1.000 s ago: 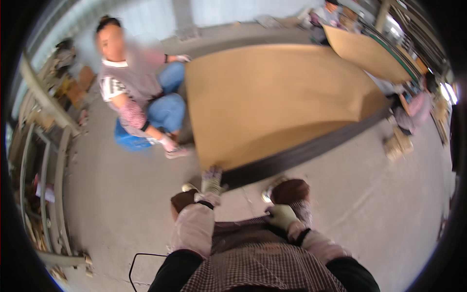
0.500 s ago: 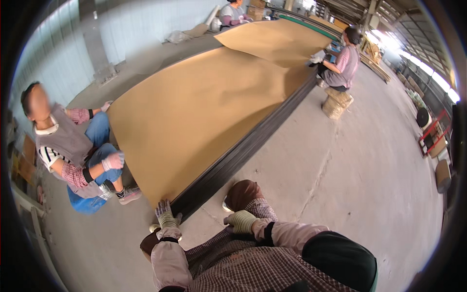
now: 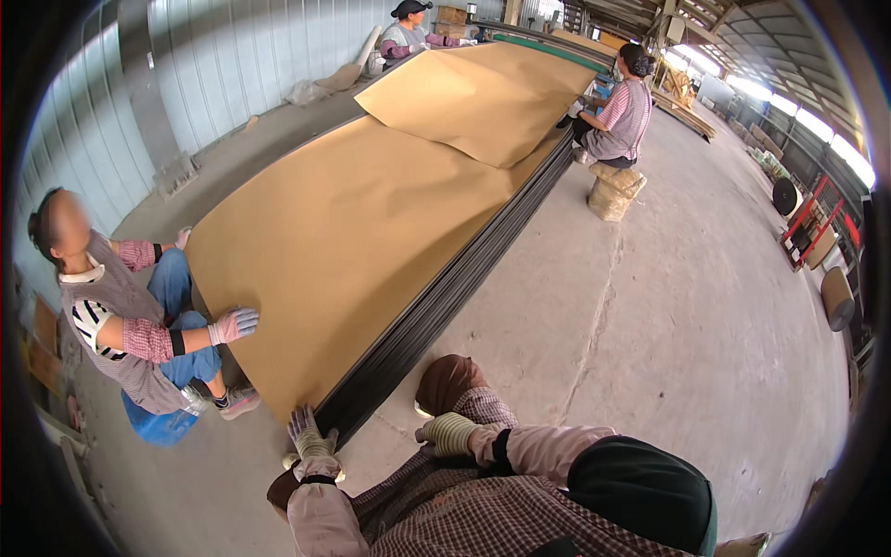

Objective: Sorting and stacking industrial material sheets with a team in a factory.

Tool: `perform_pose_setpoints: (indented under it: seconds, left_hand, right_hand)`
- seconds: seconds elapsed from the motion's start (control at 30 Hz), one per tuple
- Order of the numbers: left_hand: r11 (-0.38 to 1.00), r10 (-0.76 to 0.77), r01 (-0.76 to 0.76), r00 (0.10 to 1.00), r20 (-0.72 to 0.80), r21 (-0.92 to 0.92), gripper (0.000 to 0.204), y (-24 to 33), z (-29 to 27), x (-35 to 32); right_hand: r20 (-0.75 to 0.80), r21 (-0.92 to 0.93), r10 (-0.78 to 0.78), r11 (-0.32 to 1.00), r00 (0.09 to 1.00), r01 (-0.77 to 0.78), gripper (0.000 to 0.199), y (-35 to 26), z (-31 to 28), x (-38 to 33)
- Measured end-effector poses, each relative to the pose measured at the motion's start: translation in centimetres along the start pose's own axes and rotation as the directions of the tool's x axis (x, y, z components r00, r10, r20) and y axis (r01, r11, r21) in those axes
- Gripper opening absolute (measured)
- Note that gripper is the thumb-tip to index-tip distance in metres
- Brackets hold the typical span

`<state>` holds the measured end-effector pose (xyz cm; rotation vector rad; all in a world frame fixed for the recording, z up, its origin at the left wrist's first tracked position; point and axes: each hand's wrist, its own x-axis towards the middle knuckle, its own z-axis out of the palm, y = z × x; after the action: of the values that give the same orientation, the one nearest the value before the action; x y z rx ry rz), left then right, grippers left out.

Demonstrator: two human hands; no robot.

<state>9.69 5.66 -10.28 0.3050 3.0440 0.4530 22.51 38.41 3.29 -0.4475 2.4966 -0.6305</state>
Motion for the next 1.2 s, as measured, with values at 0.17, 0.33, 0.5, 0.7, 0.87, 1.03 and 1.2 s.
perform_pose_setpoints:
  seconds: [0.17, 0.33, 0.5, 0.7, 0.87, 1.03, 1.2]
  left_hand:
    - [1.000, -0.028, 0.028, 0.999, 0.032, -0.007, 0.106, 0.1, -0.4, 0.0]
    - [0.999, -0.036, 0.037, 0.998, 0.044, -0.028, 0.105, 0.0, -0.5, -0.3]
    - [0.998, -0.063, 0.065, 0.996, 0.069, -0.016, 0.104, 0.1, -0.7, -0.3]
    - [0.999, -0.036, 0.035, 0.999, 0.025, 0.017, 0.096, 0.2, -0.8, -0.5]
    - [0.942, -0.185, 0.201, 0.979, 0.083, -0.269, 0.081, 0.9, -3.0, 3.0]
    - [0.547, -0.269, 0.182, 0.963, 0.035, -0.817, 0.077, -1.4, -0.4, 6.3]
    - [0.012, -0.315, 0.326, 0.898, 0.306, -0.945, 0.078, 4.2, -4.0, 8.7]
  right_hand:
    - [-0.013, 0.011, -0.011, 1.000, 1.000, 0.011, 0.035, -0.3, -0.2, -0.4]
    - [-0.018, 0.033, -0.012, 0.999, 1.000, 0.013, 0.034, -0.9, -0.5, -0.7]
    - [-0.022, 0.030, -0.015, 0.999, 1.000, 0.016, 0.033, -1.0, -0.4, -0.8]
    - [-0.058, 0.025, -0.020, 0.999, 0.998, 0.021, 0.032, -0.7, 0.1, -0.9]
    - [-0.114, 0.033, -0.058, 0.998, 0.992, 0.062, 0.031, 0.7, 1.1, -0.5]
    - [-0.054, 0.024, -0.042, 0.999, 0.998, 0.043, 0.033, -0.1, 0.4, 0.0]
    - [-0.021, 0.056, -0.020, 0.998, 1.000, 0.021, 0.033, 0.0, -0.3, 0.2]
